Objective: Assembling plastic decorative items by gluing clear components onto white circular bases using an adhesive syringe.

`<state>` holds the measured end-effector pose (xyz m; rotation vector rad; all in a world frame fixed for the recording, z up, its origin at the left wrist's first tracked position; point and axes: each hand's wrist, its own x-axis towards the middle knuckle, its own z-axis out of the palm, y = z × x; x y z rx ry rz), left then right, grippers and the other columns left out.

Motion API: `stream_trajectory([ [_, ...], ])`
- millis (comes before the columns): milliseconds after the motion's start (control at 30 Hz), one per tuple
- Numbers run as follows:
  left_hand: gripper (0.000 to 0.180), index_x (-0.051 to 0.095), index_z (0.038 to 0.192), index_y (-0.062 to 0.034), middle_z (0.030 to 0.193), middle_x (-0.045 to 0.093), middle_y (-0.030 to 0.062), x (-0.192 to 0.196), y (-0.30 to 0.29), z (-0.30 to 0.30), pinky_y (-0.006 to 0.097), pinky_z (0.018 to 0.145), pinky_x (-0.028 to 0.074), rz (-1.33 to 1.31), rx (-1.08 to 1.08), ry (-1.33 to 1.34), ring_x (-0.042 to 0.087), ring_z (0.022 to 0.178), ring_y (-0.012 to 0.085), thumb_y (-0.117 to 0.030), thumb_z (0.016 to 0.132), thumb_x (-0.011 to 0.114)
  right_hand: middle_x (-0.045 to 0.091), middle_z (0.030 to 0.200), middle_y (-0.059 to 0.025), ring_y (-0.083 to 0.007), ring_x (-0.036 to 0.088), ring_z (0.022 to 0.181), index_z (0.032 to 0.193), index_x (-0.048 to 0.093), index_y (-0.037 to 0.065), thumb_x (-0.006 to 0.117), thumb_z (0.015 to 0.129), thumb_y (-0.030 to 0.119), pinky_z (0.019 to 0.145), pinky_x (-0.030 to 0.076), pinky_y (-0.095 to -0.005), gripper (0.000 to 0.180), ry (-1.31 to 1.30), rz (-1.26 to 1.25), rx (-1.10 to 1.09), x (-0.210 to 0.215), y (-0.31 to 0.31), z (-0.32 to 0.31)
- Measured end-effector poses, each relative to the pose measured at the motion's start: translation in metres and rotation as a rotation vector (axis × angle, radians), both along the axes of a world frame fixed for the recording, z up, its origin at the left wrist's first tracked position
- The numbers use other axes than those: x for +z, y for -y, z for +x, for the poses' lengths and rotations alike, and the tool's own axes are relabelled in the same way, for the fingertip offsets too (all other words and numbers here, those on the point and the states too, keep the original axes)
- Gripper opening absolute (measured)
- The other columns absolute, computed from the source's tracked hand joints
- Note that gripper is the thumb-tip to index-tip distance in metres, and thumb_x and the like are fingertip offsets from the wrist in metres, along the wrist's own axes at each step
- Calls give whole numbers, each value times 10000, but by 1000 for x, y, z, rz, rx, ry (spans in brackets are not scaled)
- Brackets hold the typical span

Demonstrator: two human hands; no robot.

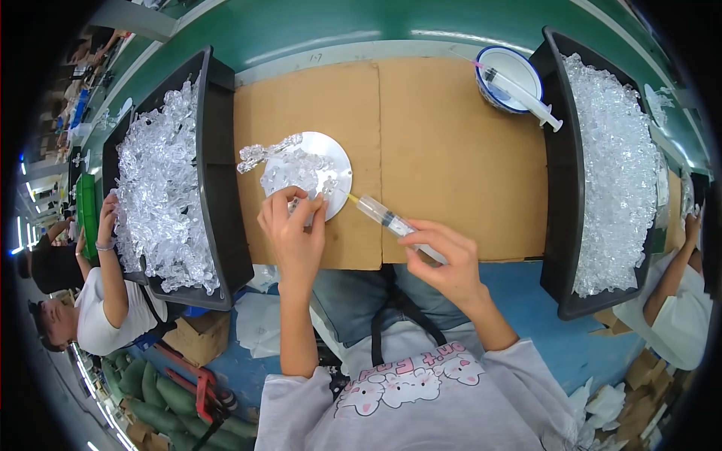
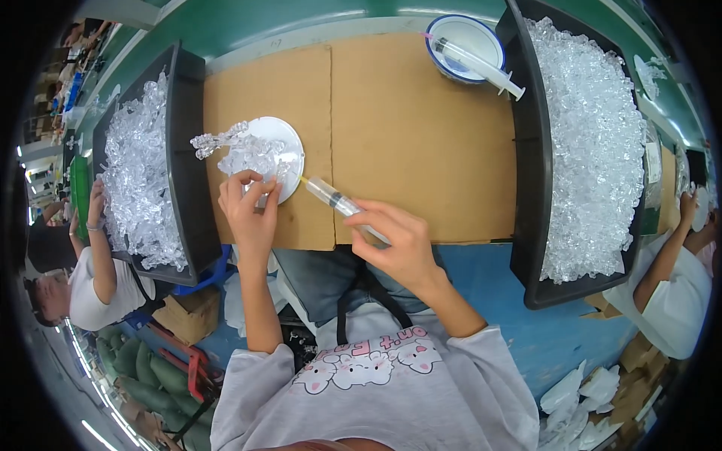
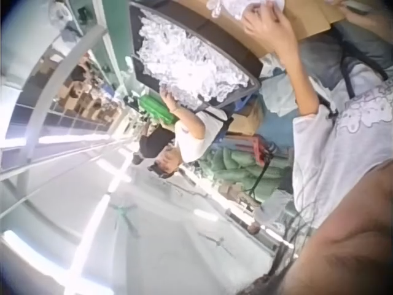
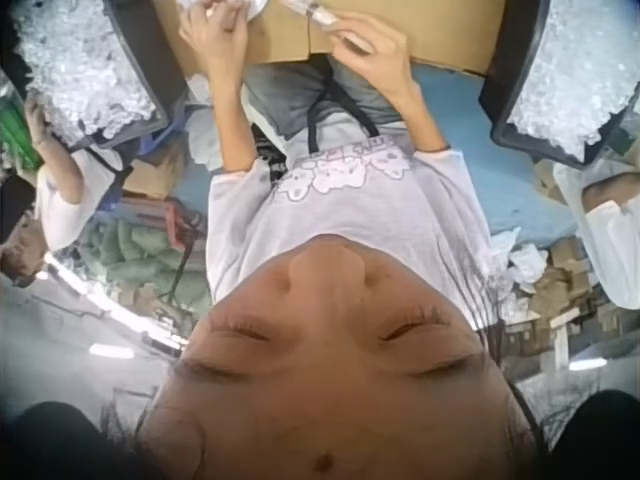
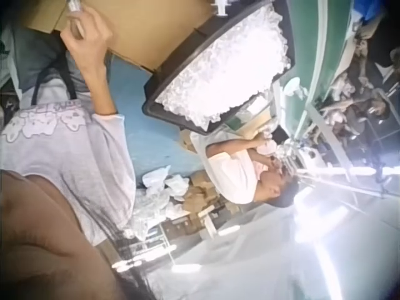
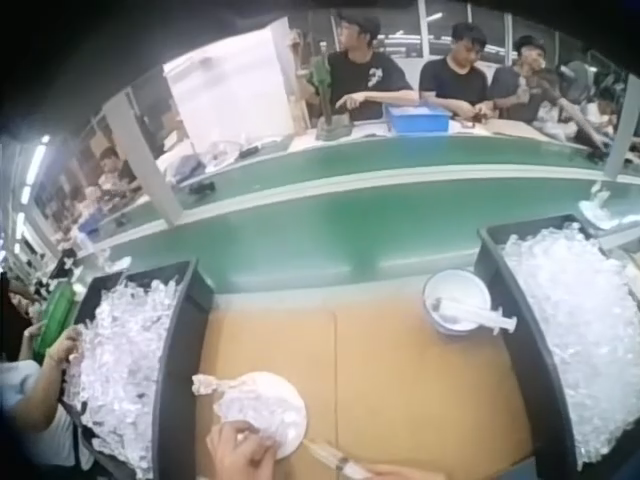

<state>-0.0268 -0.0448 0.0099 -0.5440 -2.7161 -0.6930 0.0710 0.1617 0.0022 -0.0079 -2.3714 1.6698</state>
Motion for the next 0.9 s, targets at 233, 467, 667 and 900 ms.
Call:
stream_trajectory([
  [233, 152, 665, 816, -112, 933, 570, 34, 1, 1, 1, 378, 832, 354, -8, -4, 7, 516, 930, 245, -62, 707, 758, 688, 1008, -132, -237, 689, 863, 849, 691, 33, 688, 671, -28, 743, 548, -303, 188, -16, 53, -17, -1, 8, -7],
  [467, 158, 671, 826, -109, 937, 568, 37, 0, 1, 0, 380, 835, 355, -12, -10, 2, 514, 934, 245, -61, 704, 759, 701, 968, -116, -227, 693, 837, 829, 691, 37, 684, 663, -27, 725, 546, -296, 177, -5, 60, -58, 0, 11, -7],
  [667, 156, 676, 829, -104, 939, 569, 41, 1, 1, 0, 383, 832, 358, -16, -6, 3, 514, 933, 248, -60, 703, 757, 702, 961, -118, -225, 695, 825, 825, 693, 37, 685, 660, -27, 714, 548, -295, 177, 3, 62, -59, 2, 12, -7],
  [900, 156, 674, 839, -98, 940, 567, 45, 3, 1, 0, 382, 823, 359, -40, -17, -8, 516, 932, 248, -53, 706, 744, 701, 949, -122, -227, 696, 799, 816, 698, 43, 693, 649, -25, 695, 550, -292, 180, 42, 42, -37, 3, 13, 2],
])
